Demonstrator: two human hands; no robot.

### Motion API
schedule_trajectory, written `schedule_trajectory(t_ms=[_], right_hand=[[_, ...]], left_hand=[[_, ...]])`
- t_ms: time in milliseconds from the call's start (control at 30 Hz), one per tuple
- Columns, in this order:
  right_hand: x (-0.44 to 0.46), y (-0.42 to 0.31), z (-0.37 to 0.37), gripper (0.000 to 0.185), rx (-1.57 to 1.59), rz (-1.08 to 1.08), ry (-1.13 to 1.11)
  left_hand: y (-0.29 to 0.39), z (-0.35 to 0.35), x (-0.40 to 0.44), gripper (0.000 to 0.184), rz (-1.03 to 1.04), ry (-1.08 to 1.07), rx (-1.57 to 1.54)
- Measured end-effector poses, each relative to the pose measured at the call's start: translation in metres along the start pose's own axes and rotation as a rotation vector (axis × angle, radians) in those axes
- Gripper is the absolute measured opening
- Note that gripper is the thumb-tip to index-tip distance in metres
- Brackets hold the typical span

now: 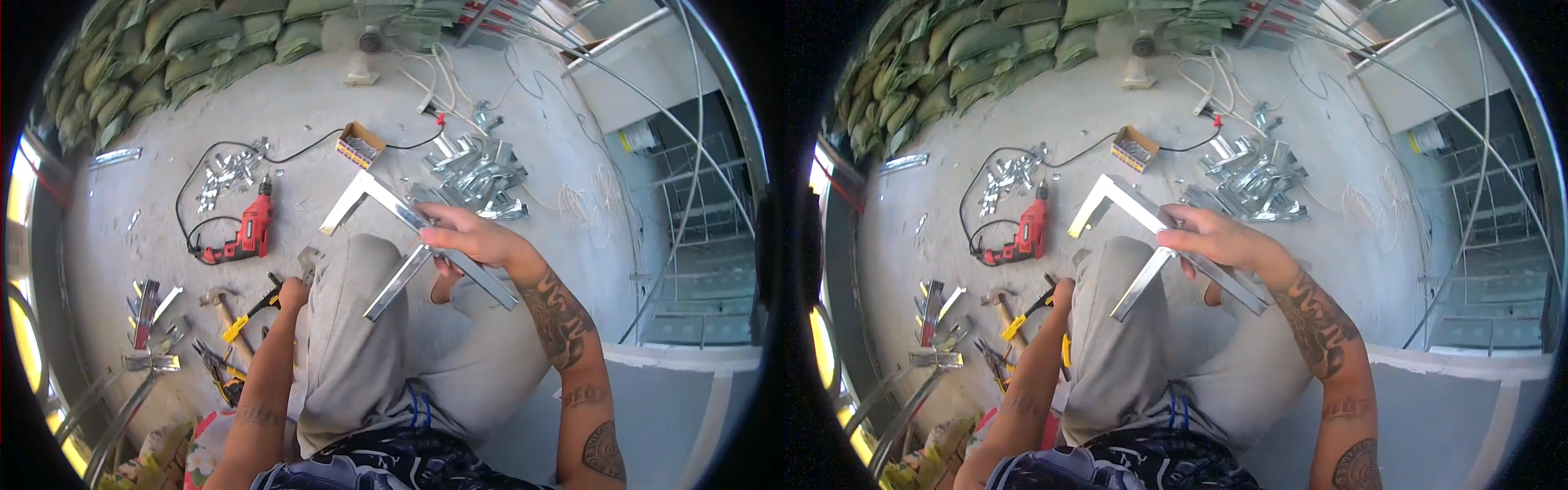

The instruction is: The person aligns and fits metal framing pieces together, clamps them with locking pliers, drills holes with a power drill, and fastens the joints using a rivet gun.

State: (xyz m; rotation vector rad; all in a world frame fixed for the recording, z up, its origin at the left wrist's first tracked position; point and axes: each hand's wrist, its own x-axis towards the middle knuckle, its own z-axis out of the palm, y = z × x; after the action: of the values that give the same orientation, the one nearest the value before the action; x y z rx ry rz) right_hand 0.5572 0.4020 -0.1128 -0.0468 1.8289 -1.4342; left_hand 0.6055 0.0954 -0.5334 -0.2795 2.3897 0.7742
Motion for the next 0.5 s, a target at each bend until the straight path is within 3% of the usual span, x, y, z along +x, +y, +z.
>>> schedule_trajectory(t_ms=[67, 133, 200, 300, 400, 467, 500], right_hand=[[-0.002, 0.0, -0.004, 0.048, 0.083, 0.01, 0.02], [-0.005, 0.005, -0.01, 0.053, 0.157, -0.061, 0.081], [-0.008, 0.008, -0.02, 0.057, 0.605, -0.337, 0.072], [-0.021, -0.011, -0.021, 0.058, 0.927, -0.544, 0.224], [-0.022, -0.008, -0.036, 0.058, 1.088, -0.698, 0.27], [-0.024, 0.0, -0.048, 0.06, 1.337, -0.829, 0.026], [-0.031, -0.01, -0.046, 0.064, 1.471, -0.791, 0.088]], left_hand=[[-0.052, 0.066, 0.065, 0.055, 0.079, -0.034, -0.29], [-0.042, 0.063, 0.066, 0.052, 0.127, -0.036, -0.212], [-0.028, 0.061, 0.065, 0.049, 0.159, -0.001, -0.172], [-0.018, 0.047, 0.066, 0.045, 0.218, 0.09, -0.243], [-0.015, 0.012, 0.057, 0.041, 0.229, 0.116, -0.508], [0.01, -0.055, -0.004, 0.025, 0.142, 0.017, -0.771], [0.012, -0.079, -0.029, 0.019, 0.146, -0.085, -0.976]])
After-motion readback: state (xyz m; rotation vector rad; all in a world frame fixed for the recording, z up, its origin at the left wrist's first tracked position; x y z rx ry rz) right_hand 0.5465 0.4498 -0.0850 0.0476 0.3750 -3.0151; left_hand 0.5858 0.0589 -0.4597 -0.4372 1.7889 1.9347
